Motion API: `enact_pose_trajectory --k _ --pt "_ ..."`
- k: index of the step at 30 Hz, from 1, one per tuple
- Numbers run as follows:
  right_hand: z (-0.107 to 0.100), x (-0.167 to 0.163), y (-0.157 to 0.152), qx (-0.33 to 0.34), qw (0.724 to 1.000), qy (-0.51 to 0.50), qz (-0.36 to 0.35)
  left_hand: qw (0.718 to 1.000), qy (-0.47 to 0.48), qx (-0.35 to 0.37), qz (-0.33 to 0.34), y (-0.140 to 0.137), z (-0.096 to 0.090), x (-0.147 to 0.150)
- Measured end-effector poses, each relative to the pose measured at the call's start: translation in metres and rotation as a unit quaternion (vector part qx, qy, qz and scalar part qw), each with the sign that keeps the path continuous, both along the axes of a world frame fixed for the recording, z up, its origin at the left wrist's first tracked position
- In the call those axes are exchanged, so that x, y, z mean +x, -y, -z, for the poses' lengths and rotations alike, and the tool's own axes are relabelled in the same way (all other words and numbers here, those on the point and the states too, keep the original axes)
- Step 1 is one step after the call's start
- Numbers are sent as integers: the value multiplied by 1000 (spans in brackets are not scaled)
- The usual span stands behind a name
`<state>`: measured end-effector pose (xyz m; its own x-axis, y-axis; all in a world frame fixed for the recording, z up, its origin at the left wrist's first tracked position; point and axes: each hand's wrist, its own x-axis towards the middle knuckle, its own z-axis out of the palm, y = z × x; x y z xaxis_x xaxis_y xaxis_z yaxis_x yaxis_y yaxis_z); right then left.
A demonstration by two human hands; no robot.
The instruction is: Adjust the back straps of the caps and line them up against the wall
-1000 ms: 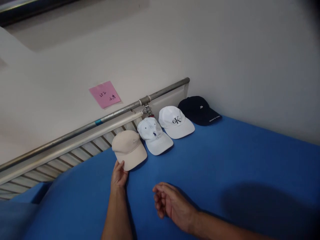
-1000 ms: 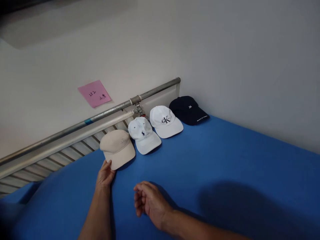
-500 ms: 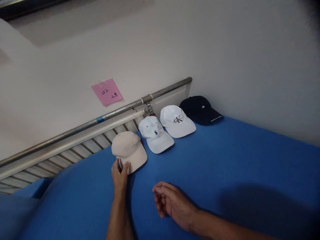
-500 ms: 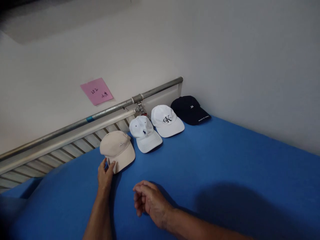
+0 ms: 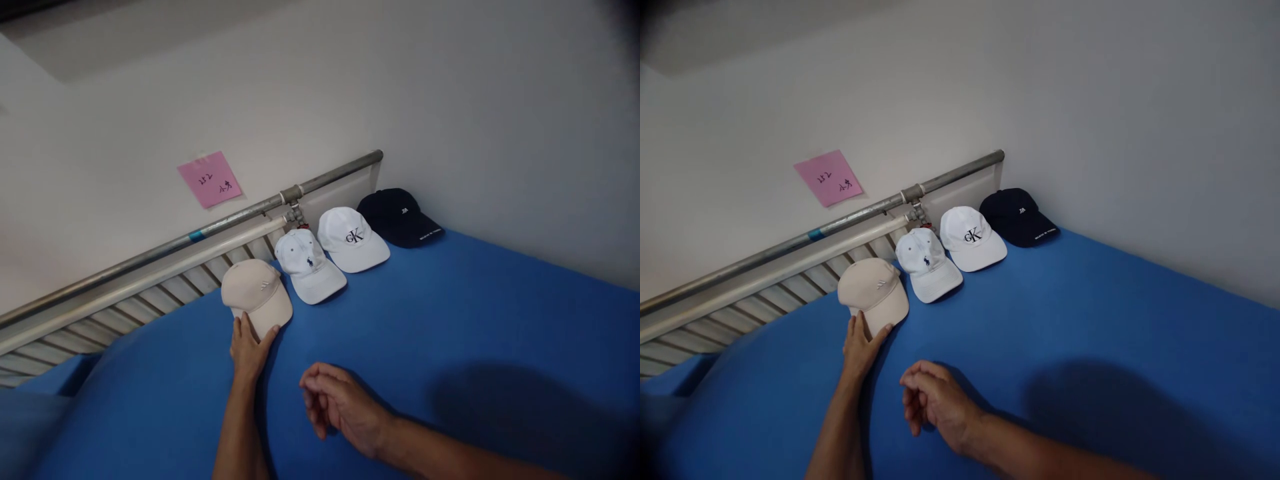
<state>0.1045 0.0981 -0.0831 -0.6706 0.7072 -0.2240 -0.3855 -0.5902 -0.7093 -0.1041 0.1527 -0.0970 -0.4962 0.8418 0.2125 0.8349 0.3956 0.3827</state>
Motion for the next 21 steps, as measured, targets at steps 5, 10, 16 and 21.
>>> enact_pose_trajectory --k 5,10,16,21 --pt "0 0 2 25 1000 17 -3 1000 25 5 15 -9 -2 -3" --pt "-3 -1 4 41 998 44 -20 1000 25 5 12 -14 -4 -3" --pt "-3 -1 5 61 996 58 -29 1000 16 3 -1 -12 -4 0" --pt "-4 -4 7 82 993 74 -35 1000 11 7 3 -11 -4 0"
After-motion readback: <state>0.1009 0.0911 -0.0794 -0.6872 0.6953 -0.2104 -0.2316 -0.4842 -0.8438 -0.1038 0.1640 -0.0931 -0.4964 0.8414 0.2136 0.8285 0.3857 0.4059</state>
